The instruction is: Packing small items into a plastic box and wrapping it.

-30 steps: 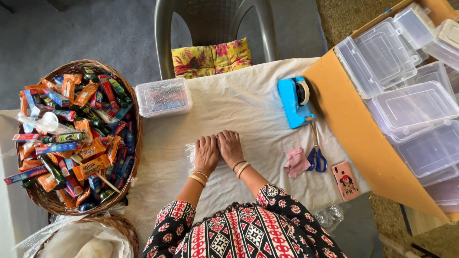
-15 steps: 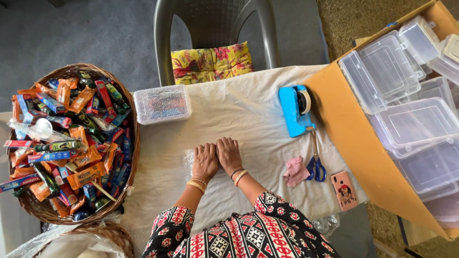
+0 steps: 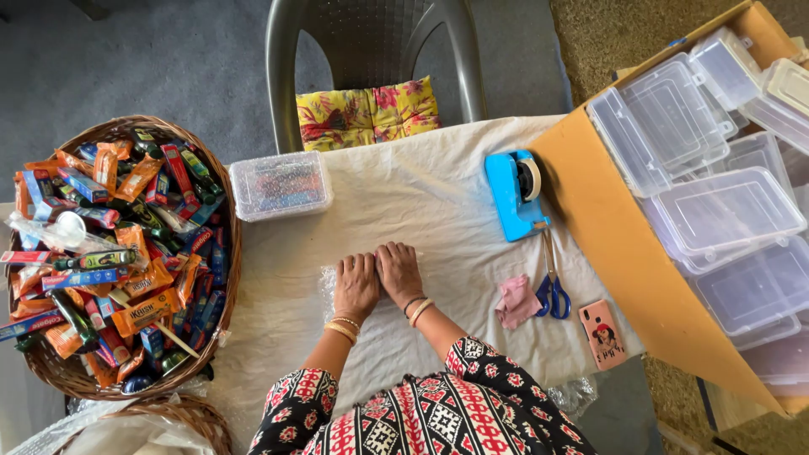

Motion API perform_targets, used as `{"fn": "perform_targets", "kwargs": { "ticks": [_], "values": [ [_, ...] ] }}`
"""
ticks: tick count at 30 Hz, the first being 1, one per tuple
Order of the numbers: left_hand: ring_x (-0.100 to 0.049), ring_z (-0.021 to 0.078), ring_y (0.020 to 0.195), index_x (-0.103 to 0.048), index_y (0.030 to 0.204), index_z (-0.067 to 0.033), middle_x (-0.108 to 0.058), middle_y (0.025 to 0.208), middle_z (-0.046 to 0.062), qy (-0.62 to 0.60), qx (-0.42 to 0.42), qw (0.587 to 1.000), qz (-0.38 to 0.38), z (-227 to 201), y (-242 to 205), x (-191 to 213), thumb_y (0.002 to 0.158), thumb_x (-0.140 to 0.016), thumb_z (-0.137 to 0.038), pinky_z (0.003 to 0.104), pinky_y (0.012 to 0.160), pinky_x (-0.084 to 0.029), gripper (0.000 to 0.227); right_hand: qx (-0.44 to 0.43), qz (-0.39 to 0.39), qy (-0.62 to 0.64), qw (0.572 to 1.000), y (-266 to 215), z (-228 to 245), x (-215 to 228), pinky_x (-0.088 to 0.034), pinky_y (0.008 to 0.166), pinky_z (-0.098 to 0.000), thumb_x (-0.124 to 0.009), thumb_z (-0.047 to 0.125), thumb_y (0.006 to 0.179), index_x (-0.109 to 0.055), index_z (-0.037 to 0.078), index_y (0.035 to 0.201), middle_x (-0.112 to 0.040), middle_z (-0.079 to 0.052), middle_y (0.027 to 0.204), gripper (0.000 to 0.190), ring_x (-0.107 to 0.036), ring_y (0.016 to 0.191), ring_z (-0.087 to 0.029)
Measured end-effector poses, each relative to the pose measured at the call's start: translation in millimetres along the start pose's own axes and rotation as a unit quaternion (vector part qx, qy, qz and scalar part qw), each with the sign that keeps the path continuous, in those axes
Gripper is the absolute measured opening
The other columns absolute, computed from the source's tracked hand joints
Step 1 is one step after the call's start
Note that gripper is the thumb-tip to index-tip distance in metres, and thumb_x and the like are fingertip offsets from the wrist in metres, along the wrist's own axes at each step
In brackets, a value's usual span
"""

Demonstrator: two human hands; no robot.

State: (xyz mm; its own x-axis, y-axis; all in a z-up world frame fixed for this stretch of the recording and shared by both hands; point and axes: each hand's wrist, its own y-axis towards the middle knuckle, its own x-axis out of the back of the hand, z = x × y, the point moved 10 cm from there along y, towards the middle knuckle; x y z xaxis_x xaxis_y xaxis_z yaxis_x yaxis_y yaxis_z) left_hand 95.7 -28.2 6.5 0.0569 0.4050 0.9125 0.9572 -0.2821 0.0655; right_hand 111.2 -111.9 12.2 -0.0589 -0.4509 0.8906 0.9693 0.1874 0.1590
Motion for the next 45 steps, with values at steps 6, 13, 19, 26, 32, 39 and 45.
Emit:
{"fn": "perform_targets", "kwargs": {
  "ticks": [6, 13, 19, 26, 32, 39, 45],
  "values": [
    [-0.052, 0.0366, 0.122, -0.058, 0.123, -0.0046, -0.062, 0.118, 0.014, -0.082, -0.024, 0.993, -0.086, 9.8, -7.9, 22.2, 0.092, -0.062, -0.026, 0.05, 0.107, -0.036, 0.038, -0.037, -0.047, 0.212, 0.975, -7.5, -49.0, 17.7, -0.044, 0.098, -0.0432, -0.065, 0.025, 0.098, -0.066, 0.009, 0.112, -0.065, -0.01, 0.113, 0.022, -0.058, 0.111, -0.031],
    [-0.054, 0.0327, 0.112, -0.062, 0.125, -0.0073, -0.062, 0.109, 0.011, -0.058, -0.008, 0.997, -0.057, 23.0, -22.2, 35.4, 0.084, -0.074, -0.021, 0.051, 0.107, -0.038, 0.045, -0.022, 0.021, 0.197, 0.98, -27.9, -58.5, 29.8, -0.046, 0.097, -0.0435, -0.084, 0.019, 0.079, -0.071, 0.012, 0.113, -0.063, -0.006, 0.112, 0.037, -0.056, 0.107, -0.029],
    [-0.054, 0.0322, 0.106, -0.07, 0.098, -0.0111, -0.063, 0.103, 0.008, -0.123, -0.028, 0.992, -0.03, 18.2, -47.4, 51.0, 0.081, -0.076, -0.013, 0.044, 0.093, -0.046, 0.018, -0.004, 0.008, 0.282, 0.959, -52.2, -64.6, 47.3, -0.051, 0.094, -0.0356, -0.082, 0.011, 0.083, -0.07, 0.012, 0.094, -0.065, -0.003, 0.103, 0.016, -0.062, 0.104, -0.021],
    [-0.066, 0.0235, 0.092, -0.07, 0.084, -0.0102, -0.068, 0.088, 0.005, -0.197, -0.116, 0.944, 0.236, -23.3, -124.8, 26.0, 0.088, -0.074, -0.031, 0.043, 0.095, -0.049, 0.021, -0.134, 0.185, 0.406, 0.885, -98.1, -91.5, 6.0, -0.053, 0.096, -0.0351, -0.072, 0.03, 0.095, -0.073, 0.01, 0.11, -0.073, -0.003, 0.106, 0.025, -0.065, 0.101, -0.021],
    [-0.053, 0.0355, 0.124, -0.065, 0.118, -0.0083, -0.061, 0.128, 0.015, -0.056, -0.059, 0.994, 0.079, -3.5, -102.8, 42.4, 0.087, -0.068, -0.027, 0.047, 0.104, -0.045, 0.036, 0.148, 0.07, 0.068, 0.984, -85.5, 8.8, 66.0, -0.04, 0.112, -0.0417, -0.08, 0.029, 0.077, -0.063, 0.012, 0.13, -0.061, -0.011, 0.131, 0.058, -0.053, 0.128, -0.029],
    [-0.047, 0.0348, 0.137, -0.057, 0.135, -0.0053, -0.057, 0.139, 0.016, 0.055, -0.124, 0.991, 0.017, 17.4, -100.2, 2.2, 0.083, -0.059, -0.001, 0.044, 0.111, -0.043, 0.052, 0.142, 0.078, 0.014, 0.987, -99.2, -11.1, 28.2, -0.045, 0.114, -0.0343, -0.07, 0.007, 0.088, -0.066, 0.014, 0.128, -0.062, -0.001, 0.118, 0.041, -0.057, 0.12, -0.02],
    [-0.051, 0.0323, 0.132, -0.06, 0.117, -0.0048, -0.06, 0.124, 0.012, 0.039, -0.121, 0.985, 0.113, 15.6, -111.3, -20.7, 0.087, -0.058, -0.004, 0.043, 0.114, -0.044, 0.03, 0.156, 0.081, 0.03, 0.984, -100.2, -9.6, 29.6, -0.048, 0.106, -0.0349, -0.069, 0.003, 0.086, -0.07, 0.008, 0.115, -0.062, -0.002, 0.11, 0.029, -0.059, 0.11, -0.021]
  ]
}}
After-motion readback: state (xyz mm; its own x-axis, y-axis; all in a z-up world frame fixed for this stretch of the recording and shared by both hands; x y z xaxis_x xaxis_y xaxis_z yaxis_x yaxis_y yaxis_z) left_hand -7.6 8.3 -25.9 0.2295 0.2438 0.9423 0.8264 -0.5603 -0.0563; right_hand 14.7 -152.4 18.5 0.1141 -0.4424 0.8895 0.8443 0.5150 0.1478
